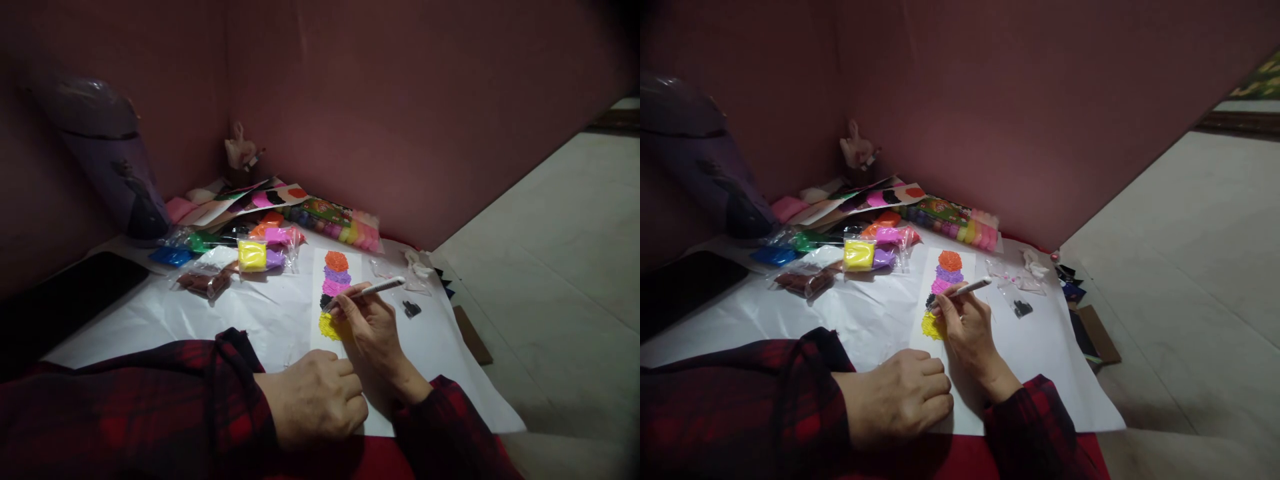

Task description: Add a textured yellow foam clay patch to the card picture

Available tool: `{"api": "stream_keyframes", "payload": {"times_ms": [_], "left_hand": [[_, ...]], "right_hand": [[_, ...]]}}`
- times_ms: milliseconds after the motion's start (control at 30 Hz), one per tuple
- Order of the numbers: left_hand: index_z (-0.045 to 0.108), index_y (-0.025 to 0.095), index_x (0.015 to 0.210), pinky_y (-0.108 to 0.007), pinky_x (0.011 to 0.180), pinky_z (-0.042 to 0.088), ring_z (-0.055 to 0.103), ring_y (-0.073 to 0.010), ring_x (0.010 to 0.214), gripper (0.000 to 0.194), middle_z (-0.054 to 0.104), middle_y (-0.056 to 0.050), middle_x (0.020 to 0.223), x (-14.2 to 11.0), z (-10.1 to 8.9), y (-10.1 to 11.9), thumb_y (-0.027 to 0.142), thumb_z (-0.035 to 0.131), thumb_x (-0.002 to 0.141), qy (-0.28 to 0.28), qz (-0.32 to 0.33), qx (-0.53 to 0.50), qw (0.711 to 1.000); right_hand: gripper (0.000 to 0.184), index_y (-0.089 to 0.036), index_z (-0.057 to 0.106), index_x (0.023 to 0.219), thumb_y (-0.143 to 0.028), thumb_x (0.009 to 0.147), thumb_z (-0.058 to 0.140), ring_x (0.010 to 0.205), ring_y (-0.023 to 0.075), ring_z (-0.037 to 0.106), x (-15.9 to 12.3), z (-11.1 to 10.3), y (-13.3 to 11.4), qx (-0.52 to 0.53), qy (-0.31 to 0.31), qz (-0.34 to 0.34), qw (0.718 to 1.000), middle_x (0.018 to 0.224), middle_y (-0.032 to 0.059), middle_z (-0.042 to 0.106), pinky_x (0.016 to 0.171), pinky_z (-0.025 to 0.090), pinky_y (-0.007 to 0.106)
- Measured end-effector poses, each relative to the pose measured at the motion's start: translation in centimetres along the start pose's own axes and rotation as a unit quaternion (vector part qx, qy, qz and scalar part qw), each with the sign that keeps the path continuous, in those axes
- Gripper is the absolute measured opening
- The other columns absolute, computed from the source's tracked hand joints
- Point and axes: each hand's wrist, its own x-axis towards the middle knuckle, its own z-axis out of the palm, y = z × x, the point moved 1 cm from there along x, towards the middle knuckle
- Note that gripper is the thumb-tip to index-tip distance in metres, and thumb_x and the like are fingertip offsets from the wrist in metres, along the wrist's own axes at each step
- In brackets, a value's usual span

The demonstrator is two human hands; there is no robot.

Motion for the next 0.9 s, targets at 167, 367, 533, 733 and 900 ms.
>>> {"api": "stream_keyframes", "payload": {"times_ms": [167,367,533,733,900], "left_hand": [[0.05,0.016,0.068,-0.03,0.047,0.03,0.046,-0.0153,0.058,0.017,0.053,-0.001,0.065,0.0,0.0,-0.04,0.012,0.052,0.085,0.006,0.001,0.003,1.0],[0.051,0.016,0.067,-0.031,0.046,0.03,0.046,-0.0154,0.057,0.017,0.053,-0.001,0.064,-0.01,0.11,-0.04,0.01,0.053,0.083,0.021,0.003,0.001,1.0],[0.05,0.016,0.068,-0.031,0.046,0.031,0.047,-0.0154,0.058,0.017,0.053,-0.001,0.064,-0.03,0.19,-0.09,0.011,0.052,0.085,0.009,0.004,0.006,1.0],[0.052,0.016,0.068,-0.032,0.046,0.033,0.047,-0.0158,0.058,0.018,0.053,-0.002,0.065,0.15,-0.24,-0.1,0.011,0.05,0.085,0.002,0.002,-0.004,1.0],[0.052,0.016,0.066,-0.032,0.045,0.032,0.046,-0.0154,0.056,0.019,0.054,-0.001,0.064,0.16,-0.22,-0.12,0.009,0.05,0.084,0.025,-0.003,-0.009,1.0]], "right_hand": [[0.008,-0.02,0.057,0.085,-0.027,0.09,0.057,0.058,0.014,0.065,-0.34,0.62,0.22,-0.032,0.0,-0.015,0.999,0.068,0.0004,0.066,0.056,0.054,0.025],[0.01,-0.02,0.057,0.082,-0.027,0.09,0.056,0.052,0.0133,0.063,-0.31,0.51,-0.39,-0.08,0.004,-0.032,0.996,0.061,-0.0016,0.062,0.051,0.052,0.023],[0.01,-0.02,0.056,0.082,-0.027,0.09,0.056,0.051,0.0129,0.062,-0.33,0.47,-0.52,-0.076,0.007,-0.044,0.996,0.061,-0.0019,0.061,0.05,0.05,0.023],[0.009,-0.02,0.057,0.083,-0.027,0.09,0.055,0.052,0.0133,0.061,-0.34,0.46,-0.25,-0.081,0.005,-0.041,0.996,0.061,-0.0019,0.061,0.05,0.05,0.024],[0.009,-0.02,0.055,0.083,-0.026,0.09,0.055,0.051,0.0134,0.06,-0.35,0.34,-0.16,-0.089,0.004,-0.051,0.995,0.061,-0.0016,0.06,0.05,0.049,0.024]]}}
